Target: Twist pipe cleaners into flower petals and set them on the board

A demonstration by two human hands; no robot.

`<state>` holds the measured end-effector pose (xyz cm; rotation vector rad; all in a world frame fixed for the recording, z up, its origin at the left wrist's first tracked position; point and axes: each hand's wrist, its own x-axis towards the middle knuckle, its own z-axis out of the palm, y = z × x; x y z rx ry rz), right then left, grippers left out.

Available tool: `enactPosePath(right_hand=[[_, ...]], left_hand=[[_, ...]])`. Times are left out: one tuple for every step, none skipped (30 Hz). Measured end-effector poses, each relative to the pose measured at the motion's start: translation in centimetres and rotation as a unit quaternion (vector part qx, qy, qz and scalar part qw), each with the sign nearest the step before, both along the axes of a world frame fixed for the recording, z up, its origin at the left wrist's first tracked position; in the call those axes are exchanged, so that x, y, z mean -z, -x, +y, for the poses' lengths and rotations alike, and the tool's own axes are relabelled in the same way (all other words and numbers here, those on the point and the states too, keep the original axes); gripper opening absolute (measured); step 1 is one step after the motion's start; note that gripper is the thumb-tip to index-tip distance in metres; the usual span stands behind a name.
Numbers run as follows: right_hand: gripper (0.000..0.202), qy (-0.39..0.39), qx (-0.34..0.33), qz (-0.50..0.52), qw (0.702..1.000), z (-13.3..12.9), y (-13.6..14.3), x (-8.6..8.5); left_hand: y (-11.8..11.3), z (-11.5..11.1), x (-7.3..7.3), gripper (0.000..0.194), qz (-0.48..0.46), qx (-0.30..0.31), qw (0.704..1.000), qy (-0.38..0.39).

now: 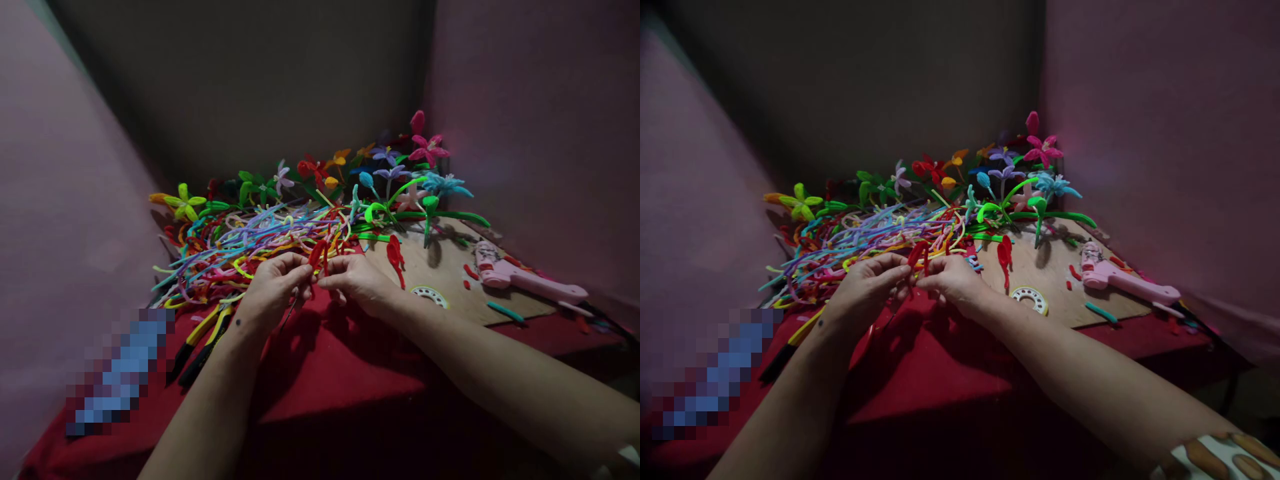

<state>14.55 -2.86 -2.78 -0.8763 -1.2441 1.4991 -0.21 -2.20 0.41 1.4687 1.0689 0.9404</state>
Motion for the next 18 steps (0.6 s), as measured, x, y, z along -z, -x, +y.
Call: enactPosePath(right_hand=[[0.01, 0.001, 0.003, -0.022, 1.0, -0.12, 0.05, -0.02], [0.011, 0.003, 0.005, -0.037, 0.999, -0.2, 0.09, -0.02], [0.012, 0.004, 0.008, -0.044, 0.999, -0.24, 0.11, -0.01], [0.013, 0.003, 0.009, -0.046, 0.999, -0.24, 0.12, 0.02], [0.014, 0.002, 0.008, -0.044, 0.999, -0.21, 0.11, 0.06], [0.015, 0.0, 0.004, -0.037, 0.999, -0.16, 0.09, 0.12], [0.015, -0.001, -0.003, -0.023, 1.0, -0.1, 0.06, 0.18], [0.014, 0.001, -0.009, -0.003, 1.0, -0.03, 0.03, 0.24], [0.012, 0.002, -0.013, 0.021, 1.0, 0.03, 0.01, 0.29], [0.012, 0.003, -0.015, 0.048, 0.999, 0.08, 0.01, 0.31], [0.015, 0.003, -0.015, 0.075, 0.997, 0.12, 0.02, 0.31], [0.018, 0.002, -0.013, 0.1, 0.995, 0.13, 0.04, 0.27], [0.021, -0.001, -0.009, 0.122, 0.992, 0.13, 0.07, 0.21], [0.022, -0.005, -0.002, 0.139, 0.99, 0.11, 0.1, 0.14], [0.022, -0.01, 0.009, 0.15, 0.989, 0.09, 0.14, 0.06], [0.021, -0.017, 0.024, 0.153, 0.988, 0.05, 0.16, -0.02], [0.019, -0.029, 0.04, 0.148, 0.988, 0.01, 0.17, -0.08], [0.017, -0.045, 0.055, 0.135, 0.988, -0.03, 0.17, -0.13]], left_hand=[[0.05, 0.0, -0.06, 0.014, -0.009, -0.001, 1.0, 0.004], [0.11, 0.0, -0.1, 0.013, -0.015, 0.0, 1.0, 0.007], [0.16, 0.02, -0.12, 0.013, -0.02, 0.001, 1.0, 0.01], [0.22, 0.05, -0.13, 0.012, -0.021, 0.003, 1.0, 0.011], [0.28, 0.09, -0.11, 0.011, -0.02, 0.005, 1.0, 0.009], [0.34, 0.15, -0.07, 0.011, -0.018, 0.005, 1.0, 0.007], [0.39, 0.21, -0.03, 0.01, -0.016, 0.005, 1.0, 0.002], [0.42, 0.26, 0.01, 0.01, -0.014, 0.003, 1.0, -0.003], [0.43, 0.29, 0.05, 0.01, -0.012, -0.001, 1.0, -0.008], [0.41, 0.29, 0.06, 0.01, -0.011, -0.005, 1.0, -0.014], [0.37, 0.27, 0.06, 0.01, -0.01, -0.006, 1.0, -0.018], [0.29, 0.21, 0.02, 0.009, -0.009, -0.006, 1.0, -0.022], [0.19, 0.12, -0.03, 0.008, -0.007, -0.006, 1.0, -0.025], [0.08, 0.02, -0.1, 0.007, -0.005, -0.005, 1.0, -0.028], [-0.04, -0.09, -0.16, 0.007, -0.003, -0.006, 1.0, -0.029], [-0.15, -0.19, -0.21, 0.007, 0.001, -0.006, 1.0, -0.028], [-0.25, -0.27, -0.24, 0.007, 0.004, -0.006, 1.0, -0.026], [-0.34, -0.33, -0.23, 0.007, 0.006, -0.005, 1.0, -0.022]])
